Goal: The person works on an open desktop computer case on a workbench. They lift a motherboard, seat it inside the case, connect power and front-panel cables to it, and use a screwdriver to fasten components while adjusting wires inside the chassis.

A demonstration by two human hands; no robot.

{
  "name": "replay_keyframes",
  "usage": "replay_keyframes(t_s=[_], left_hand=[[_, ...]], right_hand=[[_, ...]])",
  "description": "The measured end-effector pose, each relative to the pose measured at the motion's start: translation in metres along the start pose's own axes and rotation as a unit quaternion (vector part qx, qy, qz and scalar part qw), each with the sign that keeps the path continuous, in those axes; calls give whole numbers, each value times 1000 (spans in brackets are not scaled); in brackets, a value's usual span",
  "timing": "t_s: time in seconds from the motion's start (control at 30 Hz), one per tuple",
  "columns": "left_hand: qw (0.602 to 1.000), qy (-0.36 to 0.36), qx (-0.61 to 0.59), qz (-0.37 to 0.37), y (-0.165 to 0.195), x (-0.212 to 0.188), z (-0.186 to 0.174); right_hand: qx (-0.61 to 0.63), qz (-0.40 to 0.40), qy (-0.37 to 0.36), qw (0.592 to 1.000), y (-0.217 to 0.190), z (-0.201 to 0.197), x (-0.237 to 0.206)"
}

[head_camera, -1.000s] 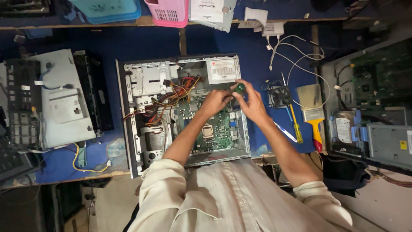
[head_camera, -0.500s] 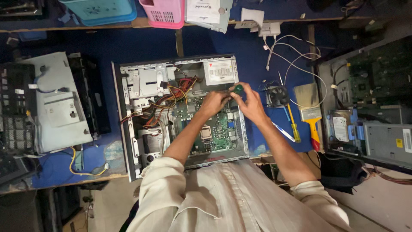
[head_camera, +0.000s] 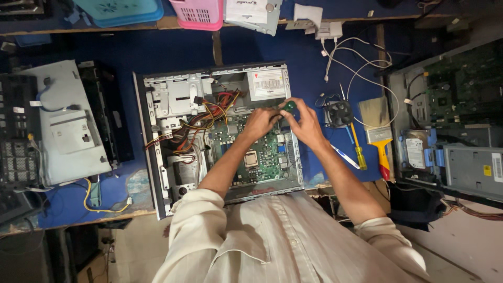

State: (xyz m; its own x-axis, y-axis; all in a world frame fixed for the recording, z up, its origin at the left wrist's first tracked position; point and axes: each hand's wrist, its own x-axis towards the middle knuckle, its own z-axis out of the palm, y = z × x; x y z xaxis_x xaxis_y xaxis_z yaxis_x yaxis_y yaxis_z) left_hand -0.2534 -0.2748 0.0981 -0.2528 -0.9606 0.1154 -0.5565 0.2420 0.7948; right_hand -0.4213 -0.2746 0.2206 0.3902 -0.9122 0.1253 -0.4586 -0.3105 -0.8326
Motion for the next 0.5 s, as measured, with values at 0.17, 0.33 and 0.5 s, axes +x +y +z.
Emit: replay_keyframes(t_s=[0.17, 0.33, 0.5], left_hand=[[1000, 9, 1, 2, 0, -1, 0], [1000, 8, -2, -8, -3, -2, 2], [1000, 2, -7, -22, -8, -2, 7]], right_hand=[[3, -26, 6, 1000, 3, 1, -1], [-3, -44, 7, 999, 6, 2, -2], [-16, -63, 11, 998, 0, 2, -1]])
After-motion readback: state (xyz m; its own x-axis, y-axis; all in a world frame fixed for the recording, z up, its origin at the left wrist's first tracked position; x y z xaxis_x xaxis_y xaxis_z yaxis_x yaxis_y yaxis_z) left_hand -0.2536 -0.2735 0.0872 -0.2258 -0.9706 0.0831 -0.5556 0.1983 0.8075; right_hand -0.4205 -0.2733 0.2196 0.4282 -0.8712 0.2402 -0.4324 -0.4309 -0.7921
